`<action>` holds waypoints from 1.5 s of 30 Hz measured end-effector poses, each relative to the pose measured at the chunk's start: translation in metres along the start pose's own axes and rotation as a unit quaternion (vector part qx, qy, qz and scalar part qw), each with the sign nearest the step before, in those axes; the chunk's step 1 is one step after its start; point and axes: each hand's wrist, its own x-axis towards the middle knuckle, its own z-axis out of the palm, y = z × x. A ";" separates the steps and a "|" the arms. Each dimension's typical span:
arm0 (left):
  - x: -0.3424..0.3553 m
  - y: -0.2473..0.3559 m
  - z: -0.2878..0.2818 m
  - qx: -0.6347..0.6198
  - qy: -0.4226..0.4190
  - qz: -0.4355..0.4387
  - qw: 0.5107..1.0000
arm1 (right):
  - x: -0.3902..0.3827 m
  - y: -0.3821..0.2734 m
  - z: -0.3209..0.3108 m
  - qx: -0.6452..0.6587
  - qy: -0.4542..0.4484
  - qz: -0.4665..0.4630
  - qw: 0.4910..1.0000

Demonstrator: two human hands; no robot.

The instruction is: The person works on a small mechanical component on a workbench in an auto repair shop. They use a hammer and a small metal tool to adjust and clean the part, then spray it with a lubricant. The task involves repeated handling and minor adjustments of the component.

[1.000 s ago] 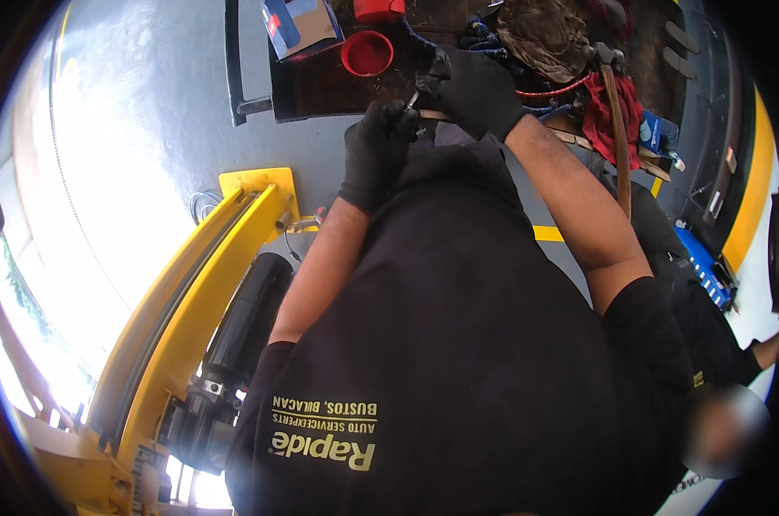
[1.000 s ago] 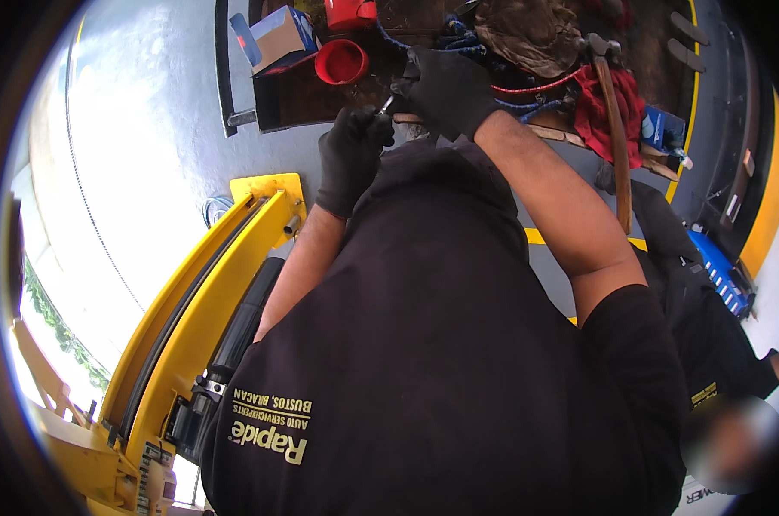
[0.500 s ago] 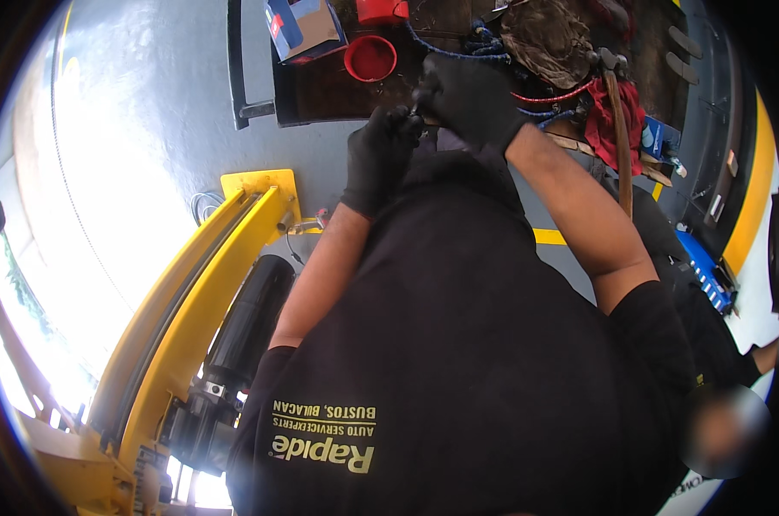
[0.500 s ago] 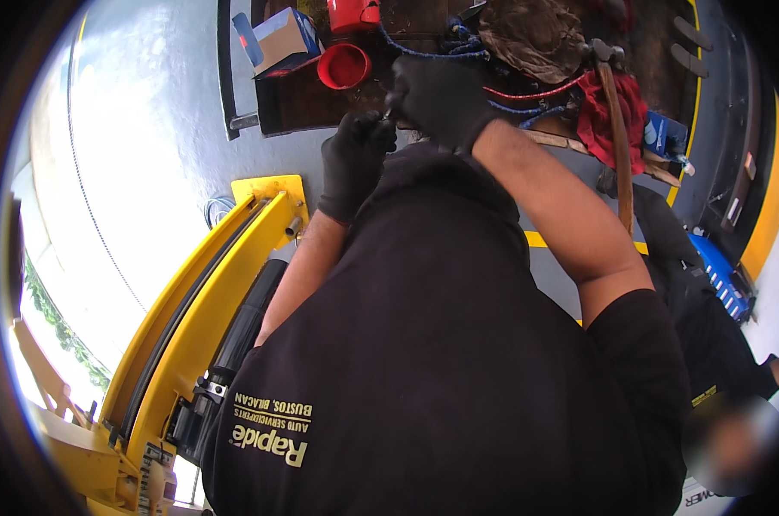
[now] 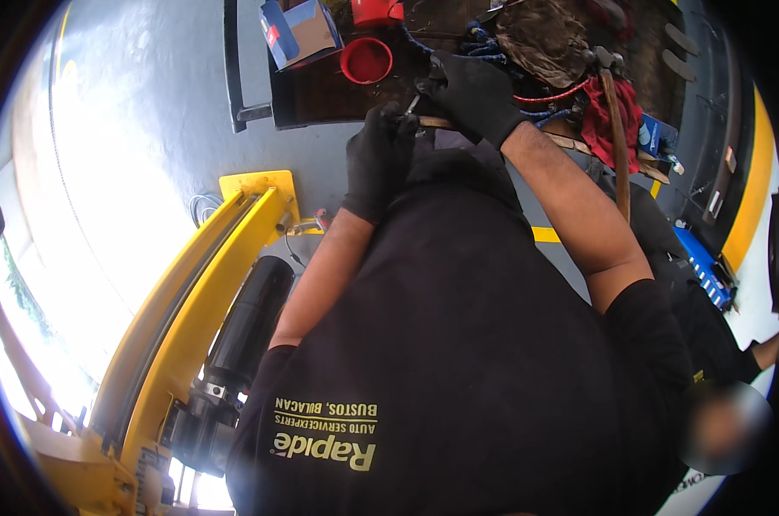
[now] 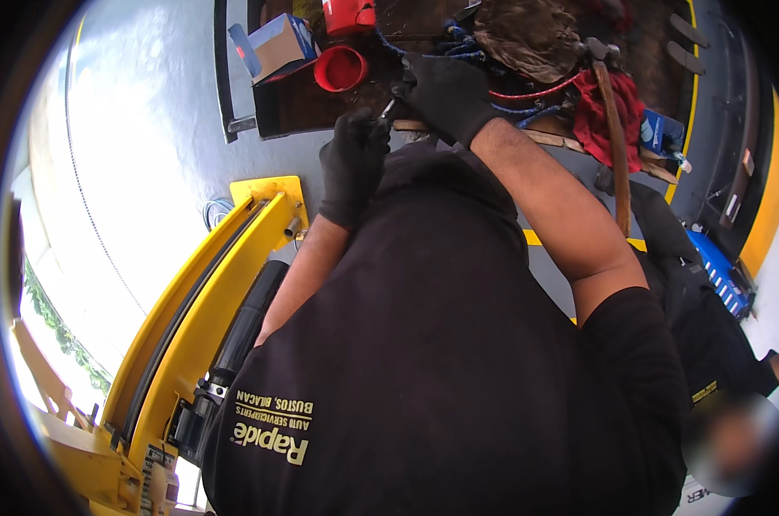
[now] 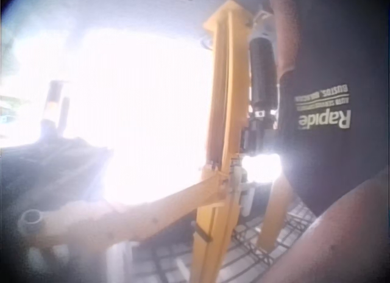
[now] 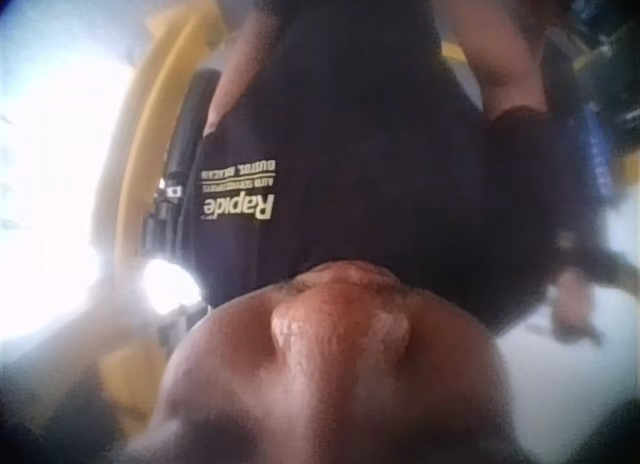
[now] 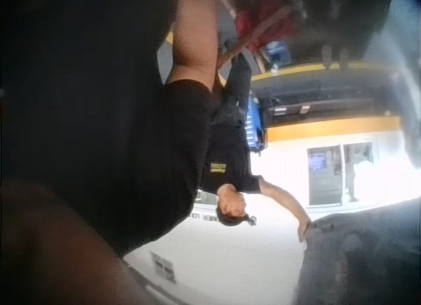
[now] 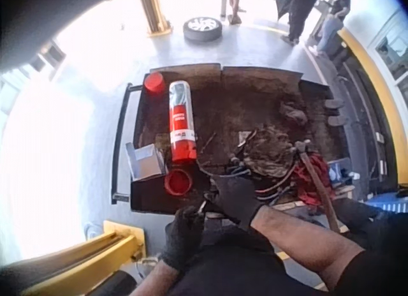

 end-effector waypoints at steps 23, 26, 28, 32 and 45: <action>0.000 -0.008 -0.001 0.007 -0.024 0.055 0.998 | -0.010 -0.023 -0.008 0.015 -0.025 -0.030 0.999; -0.003 -0.010 0.000 0.024 -0.027 0.048 0.998 | 0.003 -0.016 -0.016 0.010 -0.062 -0.003 0.998; 0.002 -0.010 0.000 0.035 -0.024 0.055 0.998 | -0.010 -0.031 -0.011 0.002 -0.031 -0.053 0.998; -0.005 -0.008 0.000 0.031 -0.026 0.050 0.998 | 0.002 0.001 -0.003 0.019 -0.048 -0.049 0.997; 0.000 -0.005 -0.002 0.022 -0.032 0.053 0.998 | 0.000 -0.022 -0.014 0.067 -0.050 -0.051 0.995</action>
